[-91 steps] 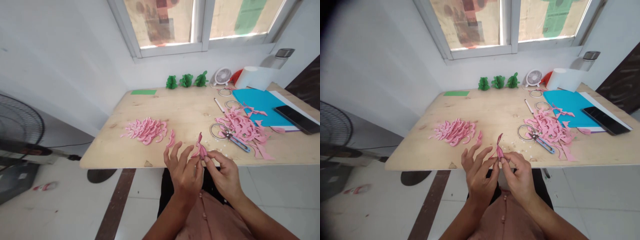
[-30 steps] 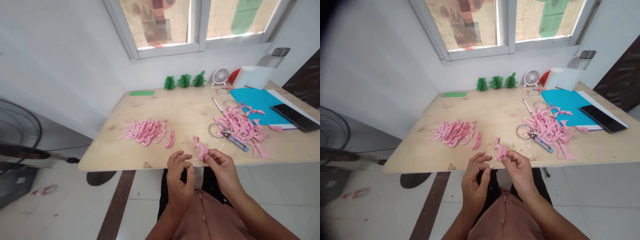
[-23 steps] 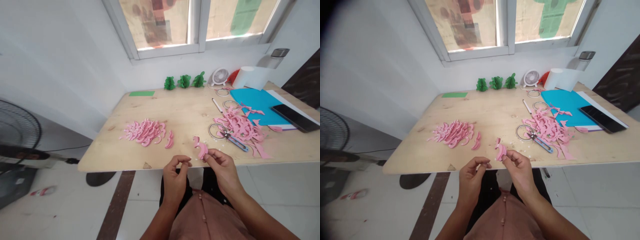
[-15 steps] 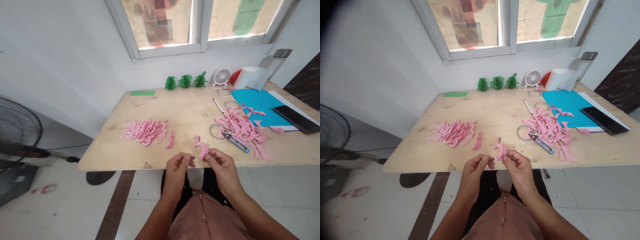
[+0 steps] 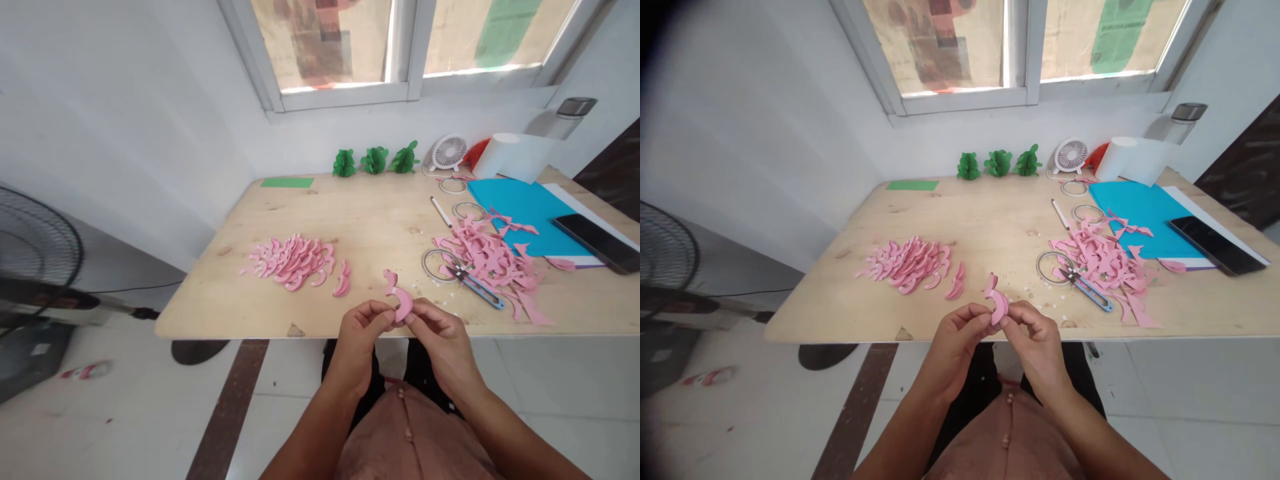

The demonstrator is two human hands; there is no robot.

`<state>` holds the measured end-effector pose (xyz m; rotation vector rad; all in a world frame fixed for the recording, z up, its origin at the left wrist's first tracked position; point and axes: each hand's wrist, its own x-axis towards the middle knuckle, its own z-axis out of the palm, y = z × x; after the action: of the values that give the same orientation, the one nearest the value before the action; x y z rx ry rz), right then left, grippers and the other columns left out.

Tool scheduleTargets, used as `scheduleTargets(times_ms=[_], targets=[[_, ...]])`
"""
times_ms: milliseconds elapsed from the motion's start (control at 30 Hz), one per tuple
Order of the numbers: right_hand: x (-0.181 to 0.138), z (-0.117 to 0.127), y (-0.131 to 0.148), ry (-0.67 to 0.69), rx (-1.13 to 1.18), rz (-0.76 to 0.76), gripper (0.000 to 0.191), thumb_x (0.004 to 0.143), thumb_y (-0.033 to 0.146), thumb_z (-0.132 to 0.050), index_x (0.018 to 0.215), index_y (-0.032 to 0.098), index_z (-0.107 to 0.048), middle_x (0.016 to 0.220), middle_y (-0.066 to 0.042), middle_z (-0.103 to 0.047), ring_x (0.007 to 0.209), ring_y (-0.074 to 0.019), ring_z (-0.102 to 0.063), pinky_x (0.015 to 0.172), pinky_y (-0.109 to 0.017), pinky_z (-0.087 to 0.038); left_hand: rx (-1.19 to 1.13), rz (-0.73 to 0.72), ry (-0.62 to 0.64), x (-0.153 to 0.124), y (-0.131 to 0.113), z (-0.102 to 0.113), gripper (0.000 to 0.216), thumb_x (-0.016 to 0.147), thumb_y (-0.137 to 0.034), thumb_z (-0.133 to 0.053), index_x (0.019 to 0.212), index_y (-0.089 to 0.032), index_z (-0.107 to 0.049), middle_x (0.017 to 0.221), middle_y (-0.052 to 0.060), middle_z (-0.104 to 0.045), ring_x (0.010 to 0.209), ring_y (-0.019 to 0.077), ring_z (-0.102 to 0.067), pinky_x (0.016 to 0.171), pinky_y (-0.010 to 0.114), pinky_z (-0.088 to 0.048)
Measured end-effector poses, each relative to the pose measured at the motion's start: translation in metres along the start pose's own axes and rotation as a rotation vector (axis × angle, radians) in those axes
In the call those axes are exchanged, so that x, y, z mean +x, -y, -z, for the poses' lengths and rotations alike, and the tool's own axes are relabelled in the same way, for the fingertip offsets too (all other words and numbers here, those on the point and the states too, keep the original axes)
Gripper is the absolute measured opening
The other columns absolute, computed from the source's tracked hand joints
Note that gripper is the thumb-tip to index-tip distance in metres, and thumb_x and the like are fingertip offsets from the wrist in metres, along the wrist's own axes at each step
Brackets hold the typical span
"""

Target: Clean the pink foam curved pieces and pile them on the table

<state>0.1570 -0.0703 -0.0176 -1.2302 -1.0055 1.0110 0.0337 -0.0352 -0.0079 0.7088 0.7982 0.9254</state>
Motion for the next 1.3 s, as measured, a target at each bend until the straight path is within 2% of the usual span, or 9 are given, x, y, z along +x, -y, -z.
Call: scheduleTargets(times_ms=[233, 467, 633, 767, 867, 1000, 1300], targets=[[0.000, 0.003, 0.004, 0.040, 0.065, -0.052, 0.015, 0.084, 0.026, -0.060, 0.092, 0.027, -0.073, 0.083, 0.001, -0.069, 0.082, -0.0161, -0.058, 0.079, -0.027, -0.042, 0.119, -0.079, -0.021, -0.001, -0.002, 0.002, 0.007, 0.074, -0.020, -0.068, 0.071, -0.014, -0.066, 0.068, 0.001, -0.066, 0.070, 0.0118, -0.058, 0.075, 0.024, -0.042], [0.004, 0.006, 0.007, 0.009, 0.043, -0.122, 0.014, 0.081, 0.033, -0.063, 0.082, 0.024, -0.074, 0.075, 0.000, -0.071, 0.072, -0.0153, -0.059, 0.073, -0.025, -0.043, 0.331, -0.117, -0.024, -0.001, -0.006, 0.008, 0.011, 0.074, -0.025, -0.068, 0.073, -0.015, -0.068, 0.073, 0.004, -0.068, 0.074, 0.0157, -0.059, 0.076, 0.027, -0.043], [0.005, 0.005, 0.009, -0.022, 0.029, -0.147, 0.017, 0.079, 0.036, -0.065, 0.080, 0.021, -0.074, 0.072, -0.002, -0.070, 0.072, -0.0175, -0.059, 0.070, -0.027, -0.044, 0.244, -0.072, -0.005, -0.003, -0.008, 0.006, 0.012, 0.075, -0.027, -0.067, 0.076, -0.015, -0.069, 0.065, 0.002, -0.067, 0.071, 0.0160, -0.061, 0.079, 0.029, -0.044], [0.004, 0.005, 0.006, -0.061, 0.085, -0.168, 0.017, 0.075, 0.037, -0.068, 0.079, 0.021, -0.073, 0.070, -0.002, -0.068, 0.070, -0.0171, -0.057, 0.068, -0.028, -0.043, 0.206, -0.047, 0.044, -0.006, -0.005, 0.009, 0.024, 0.072, -0.025, -0.070, 0.094, -0.017, -0.069, 0.078, 0.005, -0.070, 0.076, 0.0171, -0.063, 0.081, 0.032, -0.046], [0.003, 0.005, 0.005, -0.061, 0.154, -0.197, 0.015, 0.074, 0.035, -0.069, 0.075, 0.021, -0.072, 0.068, -0.001, -0.066, 0.069, -0.0160, -0.054, 0.068, -0.027, -0.042, 0.308, -0.137, 0.088, -0.007, -0.002, 0.012, 0.030, 0.071, -0.023, -0.071, 0.100, -0.018, -0.068, 0.085, 0.006, -0.068, 0.084, 0.0191, -0.061, 0.082, 0.032, -0.046], [0.002, 0.004, 0.007, -0.060, 0.241, -0.258, 0.014, 0.073, 0.034, -0.071, 0.070, 0.020, -0.070, 0.065, 0.001, -0.062, 0.065, -0.0138, -0.051, 0.067, -0.025, -0.041, 0.454, -0.269, 0.062, -0.008, -0.002, 0.012, 0.020, 0.074, -0.021, -0.067, 0.094, -0.018, -0.068, 0.085, 0.005, -0.066, 0.087, 0.0192, -0.060, 0.086, 0.032, -0.045], [-0.001, 0.002, 0.009, -0.026, 0.275, -0.267, 0.014, 0.073, 0.035, -0.071, 0.074, 0.021, -0.072, 0.070, -0.002, -0.067, 0.066, -0.0158, -0.055, 0.067, -0.028, -0.044, 0.456, -0.318, 0.052, -0.012, -0.003, 0.010, 0.020, 0.077, -0.020, -0.064, 0.096, -0.018, -0.068, 0.093, 0.007, -0.070, 0.092, 0.0212, -0.061, 0.088, 0.033, -0.044]])
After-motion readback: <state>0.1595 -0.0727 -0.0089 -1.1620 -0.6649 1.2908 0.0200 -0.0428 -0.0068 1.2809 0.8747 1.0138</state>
